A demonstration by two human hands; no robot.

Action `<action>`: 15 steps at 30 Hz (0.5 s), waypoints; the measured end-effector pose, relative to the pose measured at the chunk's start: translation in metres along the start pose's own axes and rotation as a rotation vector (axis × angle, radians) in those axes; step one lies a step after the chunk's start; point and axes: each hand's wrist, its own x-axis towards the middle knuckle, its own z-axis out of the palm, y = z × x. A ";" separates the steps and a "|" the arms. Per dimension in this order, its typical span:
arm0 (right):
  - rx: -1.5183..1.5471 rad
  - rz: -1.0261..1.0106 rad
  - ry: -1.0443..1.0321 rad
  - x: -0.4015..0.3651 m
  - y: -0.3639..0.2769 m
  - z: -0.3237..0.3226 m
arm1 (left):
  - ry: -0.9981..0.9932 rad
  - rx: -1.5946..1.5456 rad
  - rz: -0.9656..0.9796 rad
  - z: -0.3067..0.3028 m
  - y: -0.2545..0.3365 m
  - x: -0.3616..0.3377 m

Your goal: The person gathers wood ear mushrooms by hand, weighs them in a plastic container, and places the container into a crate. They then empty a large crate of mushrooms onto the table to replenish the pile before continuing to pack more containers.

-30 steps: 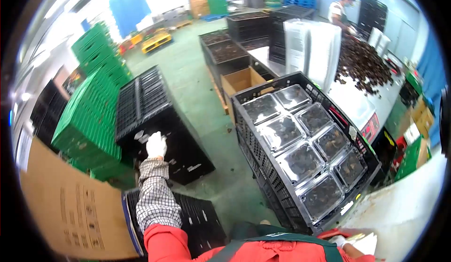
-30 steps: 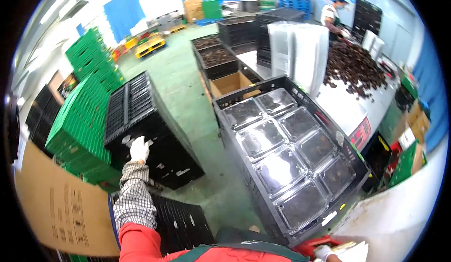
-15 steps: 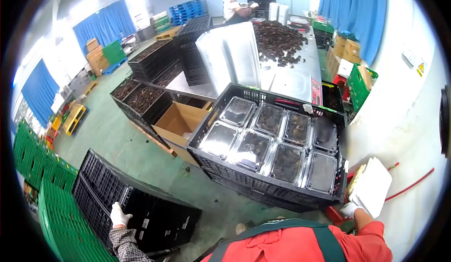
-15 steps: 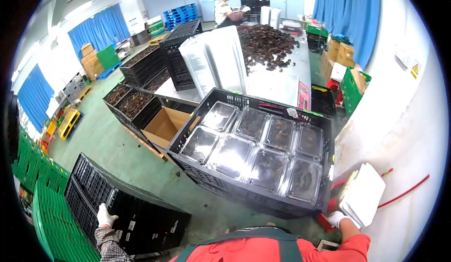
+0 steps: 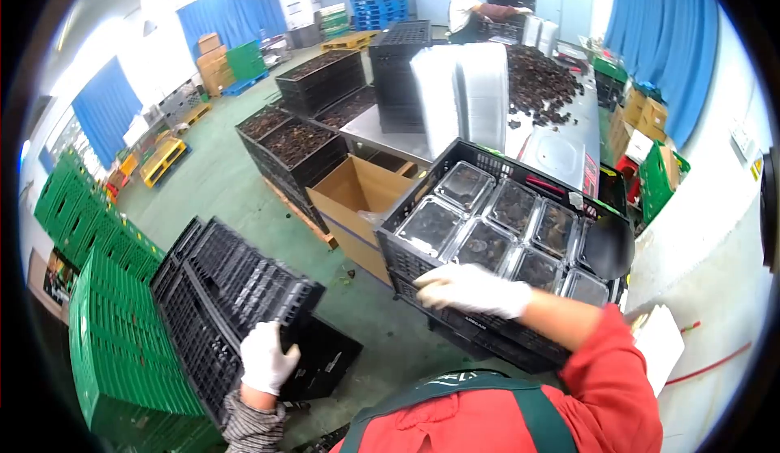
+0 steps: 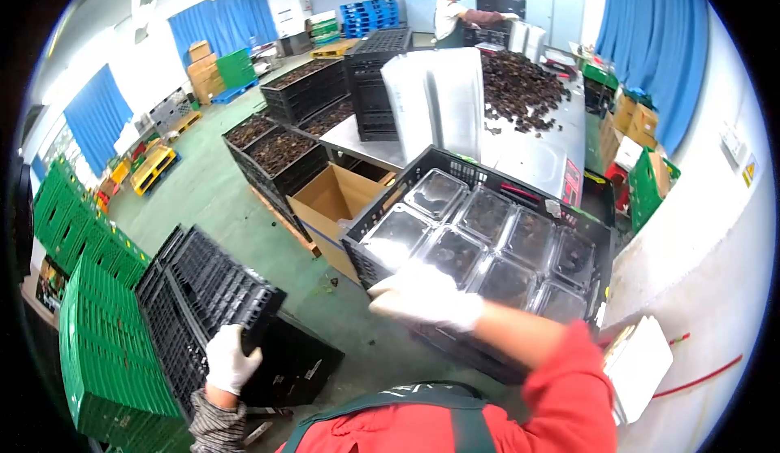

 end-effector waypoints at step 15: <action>1.201 0.171 -0.371 0.132 0.010 0.232 | -0.036 0.014 0.001 0.016 0.024 -0.036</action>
